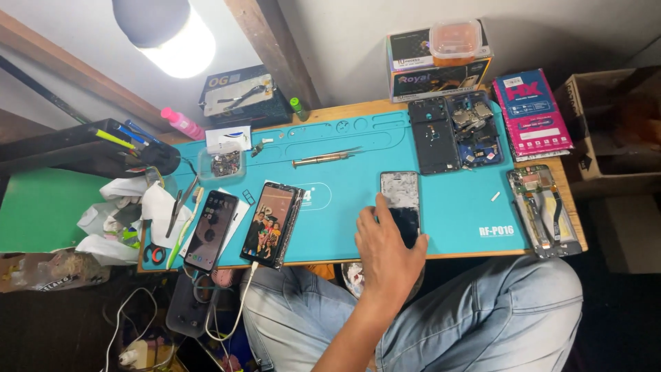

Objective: Removing a broken screen from a mobile phone and cleaning the frame for a replacement.

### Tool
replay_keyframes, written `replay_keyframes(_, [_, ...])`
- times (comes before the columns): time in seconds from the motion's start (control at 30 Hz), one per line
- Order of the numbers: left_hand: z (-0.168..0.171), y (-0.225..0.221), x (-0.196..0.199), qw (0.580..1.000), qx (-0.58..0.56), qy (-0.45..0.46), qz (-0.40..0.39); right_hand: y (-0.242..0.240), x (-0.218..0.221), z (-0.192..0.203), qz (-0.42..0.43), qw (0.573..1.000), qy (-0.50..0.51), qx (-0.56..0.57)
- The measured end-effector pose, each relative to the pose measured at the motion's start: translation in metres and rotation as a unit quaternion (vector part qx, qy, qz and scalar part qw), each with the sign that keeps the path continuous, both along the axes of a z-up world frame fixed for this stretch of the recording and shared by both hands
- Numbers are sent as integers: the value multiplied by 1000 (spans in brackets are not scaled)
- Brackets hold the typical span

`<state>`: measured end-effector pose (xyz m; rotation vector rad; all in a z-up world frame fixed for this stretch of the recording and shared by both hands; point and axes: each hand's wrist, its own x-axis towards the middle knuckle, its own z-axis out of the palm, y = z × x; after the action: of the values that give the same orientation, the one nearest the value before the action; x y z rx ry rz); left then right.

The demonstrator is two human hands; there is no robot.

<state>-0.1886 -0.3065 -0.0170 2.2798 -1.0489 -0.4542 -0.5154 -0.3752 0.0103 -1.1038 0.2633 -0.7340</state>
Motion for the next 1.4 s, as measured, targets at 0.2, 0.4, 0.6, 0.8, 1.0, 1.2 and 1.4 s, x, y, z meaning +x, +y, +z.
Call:
replay_keyframes(0.2, [-43, -7, 6, 996, 29, 2, 79, 40, 88, 4, -13, 1000, 7, 12])
replay_keyframes(0.4, [-34, -2, 6, 996, -62, -8, 69, 23, 144, -16, -159, 954, 244, 73])
replay_keyframes(0.6, [-22, 11, 16, 994, -63, 83, 39, 5, 202, -14, -170, 910, 375, 51])
replay_keyframes(0.8, [31, 52, 37, 966, -107, 232, -23, 2, 245, 10, -128, 895, 381, 192])
replay_keyframes(1.0, [54, 75, 50, 939, -63, 339, -5, 6, 252, -8, -130, 902, 358, 203])
replay_keyframes(1.2, [13, 85, 49, 787, -180, 559, 188, 12, 246, -36, -155, 901, 266, 304])
replay_keyframes(1.4, [2, 85, 52, 679, -254, 649, 231, 21, 240, -27, -151, 907, 238, 315])
